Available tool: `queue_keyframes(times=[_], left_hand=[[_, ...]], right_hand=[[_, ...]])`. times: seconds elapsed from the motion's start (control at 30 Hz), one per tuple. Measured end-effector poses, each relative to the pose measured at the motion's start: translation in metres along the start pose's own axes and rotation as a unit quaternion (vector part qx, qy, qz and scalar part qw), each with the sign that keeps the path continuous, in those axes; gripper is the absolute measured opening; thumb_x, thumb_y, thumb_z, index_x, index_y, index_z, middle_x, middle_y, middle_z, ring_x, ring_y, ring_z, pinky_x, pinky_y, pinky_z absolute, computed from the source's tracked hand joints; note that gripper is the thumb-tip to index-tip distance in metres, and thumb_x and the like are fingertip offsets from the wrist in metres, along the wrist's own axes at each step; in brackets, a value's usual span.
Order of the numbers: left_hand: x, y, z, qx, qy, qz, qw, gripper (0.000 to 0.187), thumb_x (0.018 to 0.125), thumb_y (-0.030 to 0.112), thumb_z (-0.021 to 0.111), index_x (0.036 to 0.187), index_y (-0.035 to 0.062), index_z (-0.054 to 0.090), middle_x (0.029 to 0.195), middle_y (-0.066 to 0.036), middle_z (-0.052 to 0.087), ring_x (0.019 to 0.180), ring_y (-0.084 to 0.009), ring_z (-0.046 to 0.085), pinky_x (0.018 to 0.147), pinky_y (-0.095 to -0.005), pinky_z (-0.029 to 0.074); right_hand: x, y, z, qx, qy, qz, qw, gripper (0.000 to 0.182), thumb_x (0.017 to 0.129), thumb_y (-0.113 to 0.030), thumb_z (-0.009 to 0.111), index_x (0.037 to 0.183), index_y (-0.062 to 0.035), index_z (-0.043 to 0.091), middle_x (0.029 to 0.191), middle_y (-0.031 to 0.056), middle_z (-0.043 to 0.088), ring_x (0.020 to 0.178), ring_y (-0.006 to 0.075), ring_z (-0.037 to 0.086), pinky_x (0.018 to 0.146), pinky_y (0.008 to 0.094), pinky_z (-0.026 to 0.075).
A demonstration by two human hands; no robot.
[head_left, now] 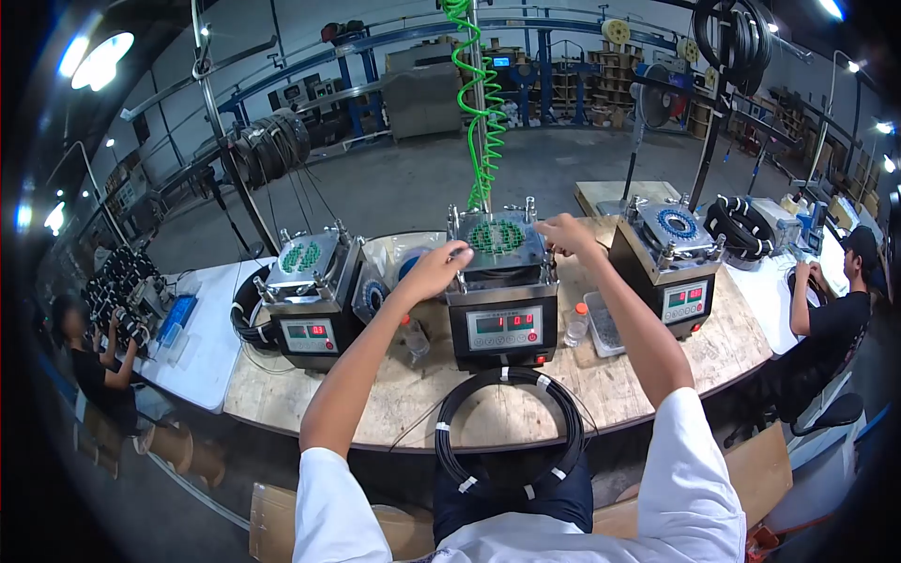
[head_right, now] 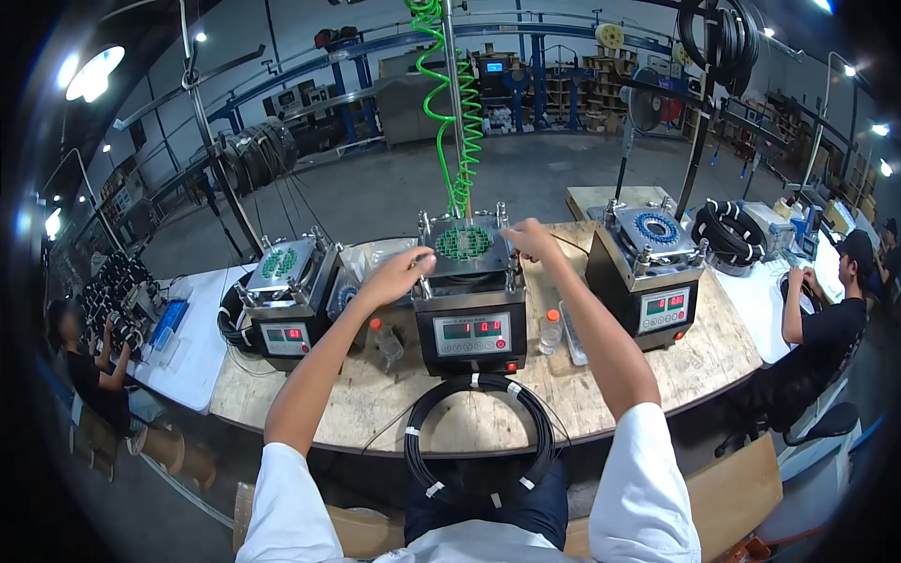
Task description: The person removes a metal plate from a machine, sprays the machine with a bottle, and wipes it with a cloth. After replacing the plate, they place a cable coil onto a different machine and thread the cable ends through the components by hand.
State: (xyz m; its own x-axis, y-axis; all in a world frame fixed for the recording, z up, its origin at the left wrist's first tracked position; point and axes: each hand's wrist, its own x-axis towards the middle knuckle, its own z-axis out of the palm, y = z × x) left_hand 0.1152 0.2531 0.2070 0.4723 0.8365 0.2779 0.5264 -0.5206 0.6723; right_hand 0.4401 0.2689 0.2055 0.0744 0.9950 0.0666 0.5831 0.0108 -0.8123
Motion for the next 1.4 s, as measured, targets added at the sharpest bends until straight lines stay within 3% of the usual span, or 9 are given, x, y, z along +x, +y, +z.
queue_keyframes(times=[0.1, 0.5, 0.67, 0.8, 0.9, 1.0, 1.2, 1.23, 1.4], left_hand=[[0.023, -0.002, 0.002, -0.017, -0.06, -0.043, 0.997, 0.047, 0.103, 0.043, 0.065, 0.133, 0.006, 0.066, 0.101, -0.012, 0.075, 0.092, -0.0186, 0.07, 0.085, -0.0344, 0.054], [0.012, 0.017, -0.006, -0.181, -0.024, -0.066, 0.981, 0.049, 0.092, 0.031, 0.084, 0.132, 0.0096, 0.067, 0.088, 0.003, 0.062, 0.079, -0.0066, 0.053, 0.073, -0.0247, 0.043], [0.018, 0.017, -0.01, -0.159, -0.036, -0.052, 0.985, 0.054, 0.09, 0.036, 0.084, 0.132, 0.0093, 0.065, 0.084, 0.002, 0.062, 0.073, -0.0054, 0.051, 0.066, -0.0238, 0.042], [0.032, -0.002, -0.001, 0.22, 0.114, 0.129, 0.96, 0.036, 0.096, 0.027, 0.075, 0.119, -0.0018, 0.072, 0.096, -0.021, 0.076, 0.09, -0.0355, 0.073, 0.083, -0.0411, 0.053], [0.036, 0.0, -0.005, 0.165, 0.073, 0.035, 0.983, 0.031, 0.098, 0.022, 0.069, 0.103, -0.0083, 0.072, 0.09, -0.03, 0.069, 0.09, -0.0487, 0.067, 0.081, -0.0493, 0.053], [0.036, -0.014, -0.009, 0.15, 0.089, 0.09, 0.981, 0.034, 0.099, 0.022, 0.066, 0.094, -0.0109, 0.068, 0.08, -0.032, 0.065, 0.083, -0.0504, 0.066, 0.074, -0.0513, 0.051], [0.046, -0.023, -0.029, 0.162, 0.116, -0.001, 0.98, 0.042, 0.099, 0.028, 0.068, 0.086, -0.0116, 0.065, 0.073, -0.031, 0.064, 0.077, -0.047, 0.07, 0.07, -0.0489, 0.052], [0.051, -0.036, -0.031, 0.15, 0.12, -0.003, 0.981, 0.048, 0.1, 0.032, 0.069, 0.081, -0.0124, 0.062, 0.068, -0.026, 0.066, 0.069, -0.0365, 0.074, 0.065, -0.0445, 0.055], [0.059, -0.061, -0.036, 0.033, 0.126, -0.088, 0.988, 0.05, 0.104, 0.031, 0.068, 0.077, -0.0093, 0.055, 0.07, -0.01, 0.059, 0.066, -0.018, 0.07, 0.057, -0.035, 0.058]], right_hand=[[0.025, -0.001, 0.019, 0.011, 0.003, 0.073, 0.997, 0.041, 0.097, -0.046, 0.072, 0.094, -0.005, 0.077, 0.062, -0.0016, 0.05, 0.05, 0.0093, 0.039, 0.044, 0.0306, 0.028], [0.018, -0.023, 0.005, 0.141, 0.035, 0.044, 0.988, 0.032, 0.092, -0.02, 0.075, 0.066, -0.0033, 0.064, 0.057, -0.0006, 0.05, 0.046, 0.0088, 0.038, 0.043, 0.0301, 0.028], [0.021, -0.043, -0.002, 0.346, 0.031, 0.068, 0.935, 0.024, 0.086, -0.011, 0.069, 0.067, -0.0031, 0.058, 0.061, 0.0034, 0.055, 0.045, 0.0124, 0.045, 0.041, 0.0292, 0.03], [0.023, -0.072, 0.014, 0.365, 0.018, 0.075, 0.928, 0.016, 0.088, -0.012, 0.067, 0.079, 0.001, 0.063, 0.068, 0.0082, 0.065, 0.049, 0.0129, 0.058, 0.041, 0.0269, 0.045], [0.019, -0.098, 0.035, 0.369, 0.006, 0.061, 0.927, 0.02, 0.093, -0.015, 0.067, 0.088, 0.0038, 0.063, 0.073, 0.012, 0.071, 0.052, 0.0147, 0.064, 0.043, 0.0276, 0.05], [0.015, -0.103, 0.044, 0.353, 0.011, -0.009, 0.935, 0.024, 0.096, -0.02, 0.068, 0.095, 0.0035, 0.063, 0.072, 0.014, 0.07, 0.052, 0.0154, 0.064, 0.044, 0.0282, 0.051], [0.025, -0.039, 0.045, -0.013, 0.196, -0.15, 0.969, 0.025, 0.098, -0.024, 0.066, 0.108, -0.0012, 0.067, 0.086, 0.0198, 0.075, 0.075, 0.0336, 0.074, 0.066, 0.0419, 0.057], [0.03, -0.022, 0.049, -0.081, 0.244, -0.185, 0.948, 0.025, 0.097, -0.023, 0.065, 0.108, -0.0017, 0.068, 0.089, 0.0203, 0.076, 0.082, 0.0376, 0.075, 0.071, 0.0441, 0.058], [0.015, -0.023, 0.047, -0.037, 0.199, -0.11, 0.973, 0.021, 0.093, -0.023, 0.067, 0.104, -0.0062, 0.073, 0.099, 0.0197, 0.076, 0.098, 0.0436, 0.071, 0.083, 0.0495, 0.057]])
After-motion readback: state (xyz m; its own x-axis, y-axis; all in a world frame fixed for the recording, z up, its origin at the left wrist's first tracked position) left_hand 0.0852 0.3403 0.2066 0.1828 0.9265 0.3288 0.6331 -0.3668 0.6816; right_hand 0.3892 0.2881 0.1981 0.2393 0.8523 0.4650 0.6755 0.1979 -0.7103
